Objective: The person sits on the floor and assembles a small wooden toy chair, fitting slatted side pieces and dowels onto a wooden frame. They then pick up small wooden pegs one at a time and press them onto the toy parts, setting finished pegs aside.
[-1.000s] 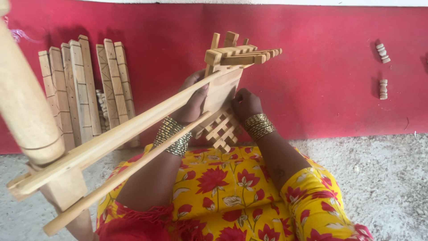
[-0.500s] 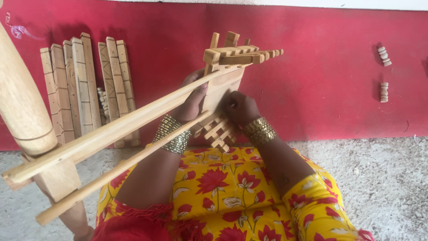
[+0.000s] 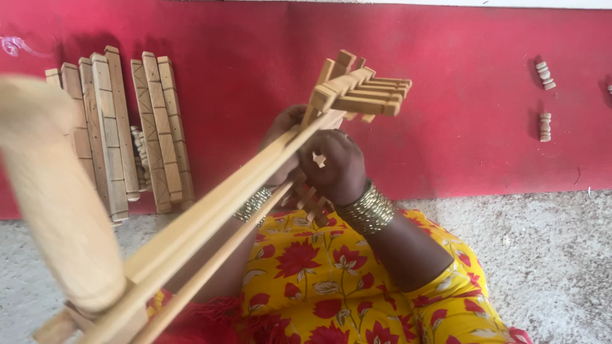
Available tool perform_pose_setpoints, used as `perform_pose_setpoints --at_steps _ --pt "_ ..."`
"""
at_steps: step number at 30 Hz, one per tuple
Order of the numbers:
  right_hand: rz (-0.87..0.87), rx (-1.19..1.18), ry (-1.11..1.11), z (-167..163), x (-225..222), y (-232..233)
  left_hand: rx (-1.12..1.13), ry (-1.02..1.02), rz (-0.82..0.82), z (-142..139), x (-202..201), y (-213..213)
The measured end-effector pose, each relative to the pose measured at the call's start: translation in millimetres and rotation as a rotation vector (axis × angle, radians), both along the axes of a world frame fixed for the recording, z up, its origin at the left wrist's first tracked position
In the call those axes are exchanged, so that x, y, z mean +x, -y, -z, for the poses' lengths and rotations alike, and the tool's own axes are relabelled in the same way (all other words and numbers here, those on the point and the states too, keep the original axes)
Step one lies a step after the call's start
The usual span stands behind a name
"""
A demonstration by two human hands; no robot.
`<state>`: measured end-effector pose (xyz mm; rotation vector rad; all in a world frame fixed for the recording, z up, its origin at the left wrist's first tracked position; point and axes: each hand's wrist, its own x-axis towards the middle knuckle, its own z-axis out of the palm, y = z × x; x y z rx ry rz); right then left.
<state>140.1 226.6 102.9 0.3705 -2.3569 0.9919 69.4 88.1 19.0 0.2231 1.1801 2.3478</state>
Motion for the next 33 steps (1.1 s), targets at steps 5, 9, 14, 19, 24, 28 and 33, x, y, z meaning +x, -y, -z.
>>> perform_pose_setpoints --at_steps 5,9,14,19,24,28,33 --pt "-0.021 0.118 -0.124 -8.8 4.5 3.5 0.031 -0.134 -0.026 -2.6 3.0 -5.4" --pt "0.002 0.215 -0.162 -2.7 2.8 -4.1 0.119 -0.304 -0.009 -2.0 1.0 1.0" --pt "-0.012 0.180 -0.131 2.4 0.8 -11.3 0.054 -0.306 -0.006 2.3 0.4 7.6" --pt "-0.020 0.177 -0.148 -2.4 7.0 -0.3 -0.095 -0.063 -0.044 -3.0 -2.1 -8.3" --pt "-0.045 0.228 -0.156 -7.7 5.2 -4.3 -0.031 -0.153 -0.031 -9.7 3.9 -2.8" --pt "-0.042 0.236 -0.176 -3.4 2.2 -9.4 -0.013 -0.225 -0.031 -5.9 2.4 0.1" --pt "0.031 0.182 -0.150 3.0 2.5 -15.6 0.056 -0.287 -0.029 1.8 -0.4 -1.6"
